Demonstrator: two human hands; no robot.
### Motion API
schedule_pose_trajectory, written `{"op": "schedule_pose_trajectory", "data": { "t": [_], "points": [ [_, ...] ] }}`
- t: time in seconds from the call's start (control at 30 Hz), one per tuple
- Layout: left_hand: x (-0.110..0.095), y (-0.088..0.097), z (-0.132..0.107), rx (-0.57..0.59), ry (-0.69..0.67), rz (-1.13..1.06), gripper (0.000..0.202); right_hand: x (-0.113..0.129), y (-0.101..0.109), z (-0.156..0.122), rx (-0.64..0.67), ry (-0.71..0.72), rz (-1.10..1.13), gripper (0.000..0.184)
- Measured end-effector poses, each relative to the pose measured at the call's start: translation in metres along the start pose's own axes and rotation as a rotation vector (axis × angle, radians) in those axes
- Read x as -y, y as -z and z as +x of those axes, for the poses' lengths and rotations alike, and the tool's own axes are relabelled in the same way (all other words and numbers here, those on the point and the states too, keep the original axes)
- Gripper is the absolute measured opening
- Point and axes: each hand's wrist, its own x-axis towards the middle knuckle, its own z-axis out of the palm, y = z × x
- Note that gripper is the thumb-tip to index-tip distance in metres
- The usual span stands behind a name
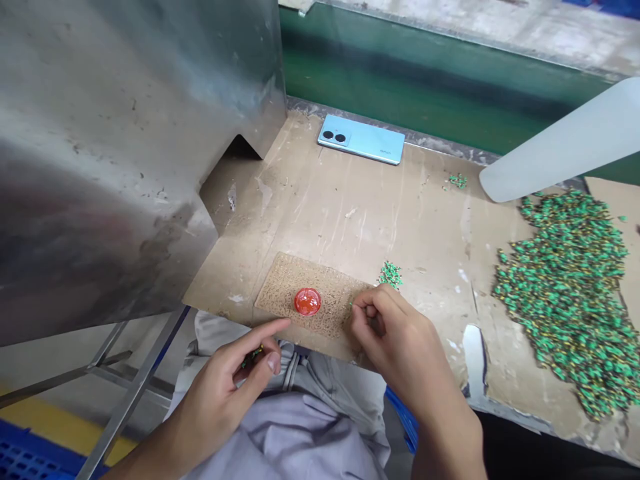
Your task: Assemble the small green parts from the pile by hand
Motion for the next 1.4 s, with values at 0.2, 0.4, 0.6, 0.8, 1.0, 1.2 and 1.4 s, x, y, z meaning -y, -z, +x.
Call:
{"op": "schedule_pose_trajectory", "data": {
  "t": [0.2, 0.4, 0.6, 0.8, 1.0, 1.2, 1.4],
  "points": [
    [0.002, 0.0, 0.0, 0.005, -0.005, 0.002, 0.046, -0.002, -0.001, 0.002, 0.005, 0.012, -0.031, 0.013],
    [0.001, 0.0, 0.0, 0.009, 0.007, -0.005, 0.047, -0.009, 0.0, 0.001, 0.005, 0.033, -0.065, 0.013],
    [0.001, 0.0, 0.0, 0.005, 0.003, -0.011, 0.047, -0.004, 0.003, 0.002, -0.027, 0.046, -0.043, 0.013],
    [0.002, 0.0, 0.0, 0.001, -0.006, -0.014, 0.046, 0.0, -0.004, 0.004, -0.021, 0.061, -0.146, 0.013],
    [0.002, -0.001, -0.001, 0.0, -0.008, -0.028, 0.044, -0.003, -0.002, 0.007, 0.004, 0.165, -0.213, 0.017],
    [0.002, -0.002, 0.0, 0.014, 0.013, -0.044, 0.046, -0.007, 0.004, 0.01, 0.036, 0.162, -0.213, 0.017],
    [0.004, -0.002, -0.003, 0.014, 0.036, -0.138, 0.041, -0.009, 0.008, 0.008, 0.013, 0.162, -0.125, 0.015]
  ]
}}
